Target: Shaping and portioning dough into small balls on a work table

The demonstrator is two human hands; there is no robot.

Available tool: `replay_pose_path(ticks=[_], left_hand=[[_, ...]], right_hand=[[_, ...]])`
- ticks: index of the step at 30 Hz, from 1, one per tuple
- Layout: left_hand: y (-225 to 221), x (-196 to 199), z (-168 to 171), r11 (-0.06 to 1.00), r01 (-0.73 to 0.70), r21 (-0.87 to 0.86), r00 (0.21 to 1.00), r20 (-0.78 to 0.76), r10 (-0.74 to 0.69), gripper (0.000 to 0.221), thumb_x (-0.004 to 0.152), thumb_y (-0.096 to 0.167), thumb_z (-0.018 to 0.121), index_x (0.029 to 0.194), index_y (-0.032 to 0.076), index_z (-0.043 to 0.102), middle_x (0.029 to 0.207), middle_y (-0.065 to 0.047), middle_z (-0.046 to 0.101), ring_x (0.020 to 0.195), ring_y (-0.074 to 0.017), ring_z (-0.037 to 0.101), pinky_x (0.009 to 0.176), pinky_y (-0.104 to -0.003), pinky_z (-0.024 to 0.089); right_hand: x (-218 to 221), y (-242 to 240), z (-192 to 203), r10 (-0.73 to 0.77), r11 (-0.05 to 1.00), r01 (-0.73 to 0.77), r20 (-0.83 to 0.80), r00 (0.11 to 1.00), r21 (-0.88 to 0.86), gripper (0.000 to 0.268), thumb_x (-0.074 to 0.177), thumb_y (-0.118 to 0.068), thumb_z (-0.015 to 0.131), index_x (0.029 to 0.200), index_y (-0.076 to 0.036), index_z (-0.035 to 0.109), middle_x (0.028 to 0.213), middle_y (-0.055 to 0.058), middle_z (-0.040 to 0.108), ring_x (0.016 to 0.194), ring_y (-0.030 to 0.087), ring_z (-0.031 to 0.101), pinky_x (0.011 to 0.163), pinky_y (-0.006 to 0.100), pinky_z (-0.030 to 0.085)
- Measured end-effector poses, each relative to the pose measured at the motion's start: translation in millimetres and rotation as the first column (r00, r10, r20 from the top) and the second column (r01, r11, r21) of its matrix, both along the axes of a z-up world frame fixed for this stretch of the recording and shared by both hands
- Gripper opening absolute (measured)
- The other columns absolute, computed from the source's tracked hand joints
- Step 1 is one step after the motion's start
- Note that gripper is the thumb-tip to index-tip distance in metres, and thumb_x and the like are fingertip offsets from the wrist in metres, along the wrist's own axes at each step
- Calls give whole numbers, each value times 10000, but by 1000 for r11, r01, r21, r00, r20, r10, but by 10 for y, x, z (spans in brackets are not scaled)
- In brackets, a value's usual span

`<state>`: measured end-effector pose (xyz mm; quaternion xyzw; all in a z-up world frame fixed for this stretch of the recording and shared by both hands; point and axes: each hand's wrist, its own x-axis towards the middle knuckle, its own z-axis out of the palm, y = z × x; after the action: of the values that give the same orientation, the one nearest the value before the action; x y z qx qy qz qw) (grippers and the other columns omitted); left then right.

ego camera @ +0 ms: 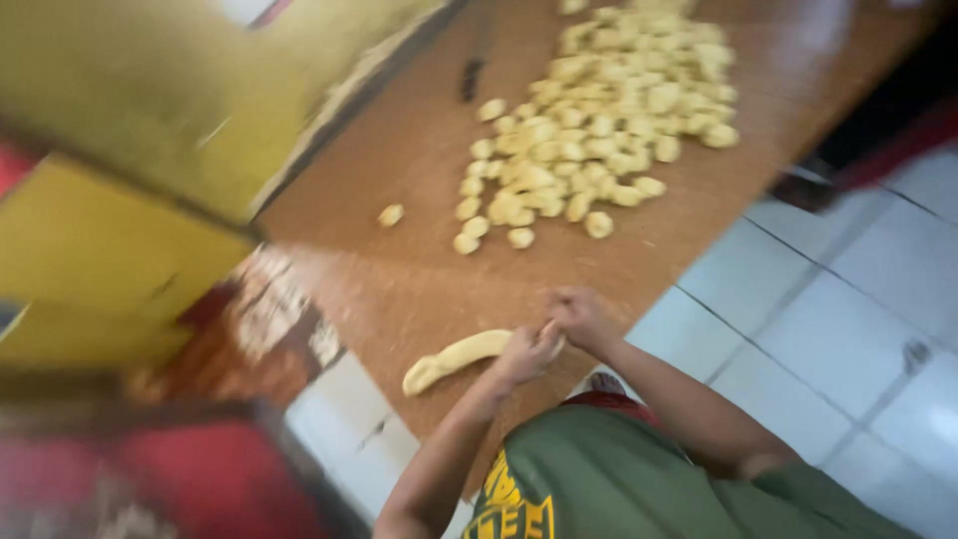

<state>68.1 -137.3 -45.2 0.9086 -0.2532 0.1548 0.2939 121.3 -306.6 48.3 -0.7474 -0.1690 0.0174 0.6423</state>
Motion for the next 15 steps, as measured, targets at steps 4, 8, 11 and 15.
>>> replay_pose_path(ticks=[4,8,11,15], left_hand=[[230,-201,1161,971,-15,-239,733,-663,-152,335,1076,372,538,1013,110,737,879,-145,754,855,-328,737,810,-463,564],[78,-757,1175,774,288,-563,568,-551,-612,234,1010,218,663,808,106,694,671,-21,645,665,-149,565,628,-354,478],[322,-527,538,602,-178,-778,559,-583,-589,106,957,51,625,1024,54,708,901,-52,674,810,-163,650,726,-343,561],[445,-463,677,528,-337,-780,612,-607,-506,486,713,-140,656,1172,15,615,925,-98,617,787,-258,650,759,-421,579]], right_hand=[[-14,338,-56,-118,988,118,3,993,-99,238,920,-272,767,813,-59,770,766,194,738,728,339,720,669,403,541],[-290,96,292,-219,894,156,-105,970,-420,309,930,-255,705,918,53,719,877,315,756,910,496,727,819,556,541],[-313,46,530,-283,908,256,-34,959,-331,396,949,-390,748,1169,-61,750,1113,197,760,1082,406,715,946,494,543],[-675,261,858,-103,989,145,589,802,-24,173,1010,-334,686,1041,-171,732,1086,126,682,1027,394,653,952,536,538]])
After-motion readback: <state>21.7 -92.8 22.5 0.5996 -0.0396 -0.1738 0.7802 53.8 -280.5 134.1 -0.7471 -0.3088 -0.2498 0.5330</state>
